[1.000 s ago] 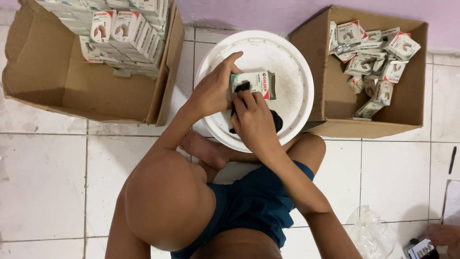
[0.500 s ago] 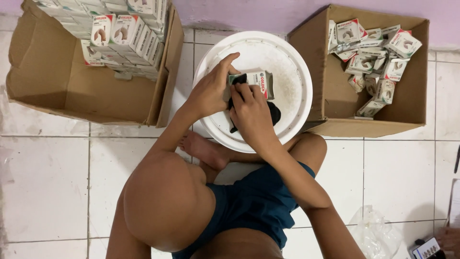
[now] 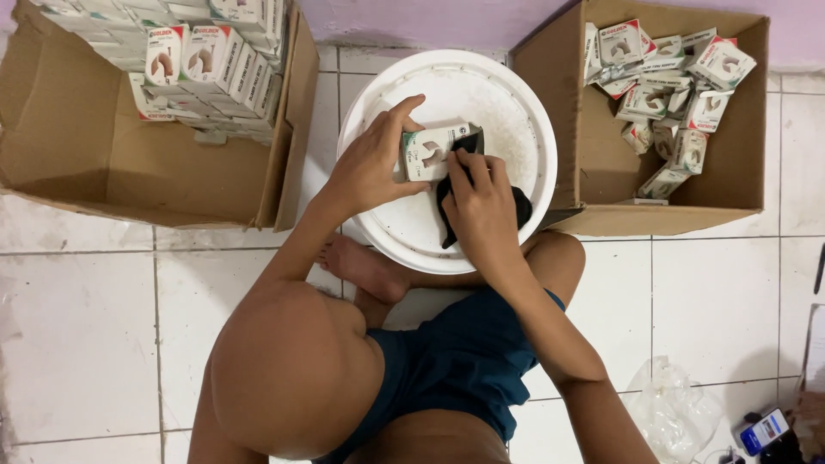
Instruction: The person sits on the floor and wipes small white product boxes with a black cloth. They pick up boxes from a cardboard box on the right, wipe them on a white bucket lid, and place them into a cardboard box on the left.
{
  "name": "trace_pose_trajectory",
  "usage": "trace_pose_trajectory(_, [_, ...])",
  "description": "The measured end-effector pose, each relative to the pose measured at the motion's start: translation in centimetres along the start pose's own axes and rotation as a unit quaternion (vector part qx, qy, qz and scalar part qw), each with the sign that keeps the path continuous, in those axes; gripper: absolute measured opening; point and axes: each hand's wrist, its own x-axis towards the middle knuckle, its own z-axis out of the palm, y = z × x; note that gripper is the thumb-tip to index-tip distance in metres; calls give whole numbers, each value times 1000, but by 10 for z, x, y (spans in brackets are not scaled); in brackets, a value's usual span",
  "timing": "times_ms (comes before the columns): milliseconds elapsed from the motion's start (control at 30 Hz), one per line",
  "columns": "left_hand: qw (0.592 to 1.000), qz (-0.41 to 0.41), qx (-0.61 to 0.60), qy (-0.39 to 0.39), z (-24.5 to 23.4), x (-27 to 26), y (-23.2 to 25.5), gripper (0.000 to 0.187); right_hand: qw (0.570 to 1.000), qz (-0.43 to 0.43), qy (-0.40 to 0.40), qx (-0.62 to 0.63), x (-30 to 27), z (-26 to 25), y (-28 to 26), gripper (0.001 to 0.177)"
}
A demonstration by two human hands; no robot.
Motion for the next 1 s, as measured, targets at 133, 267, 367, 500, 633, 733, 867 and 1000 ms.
trace_pose_trajectory(133, [1000,-3,-5,8,3,0,-4,103,999,-21,-12,27,16,6,-9,42])
trace_pose_trajectory(267, [1000,1,1,5,1,0,-2,106,1000,-13,-3,5,37,16,6,38])
trace_pose_trajectory(367, [1000,-11,-6,-6,0,-2,1,107,1000,-3,-13,4,34,11,5,39])
trace_pose_trajectory(500, [1000,1,2,-6,-2,1,-1,110,1000,15,-15,-4,28,8,11,39])
trace_pose_trajectory(633, [1000,-6,3,-11,-3,1,1,111,999,20,-39,-7,19,-7,1,39])
trace_pose_trajectory(733, [1000,-15,0,-17,-2,1,0,111,998,20,-65,-5,5,-15,-4,36])
trace_pose_trajectory(867, [1000,-20,2,-17,-4,1,1,110,995,30,-82,38,9,-22,-2,33])
trace_pose_trajectory(1000, [999,-22,8,-28,-4,2,3,108,999,16,-29,19,29,-1,12,35])
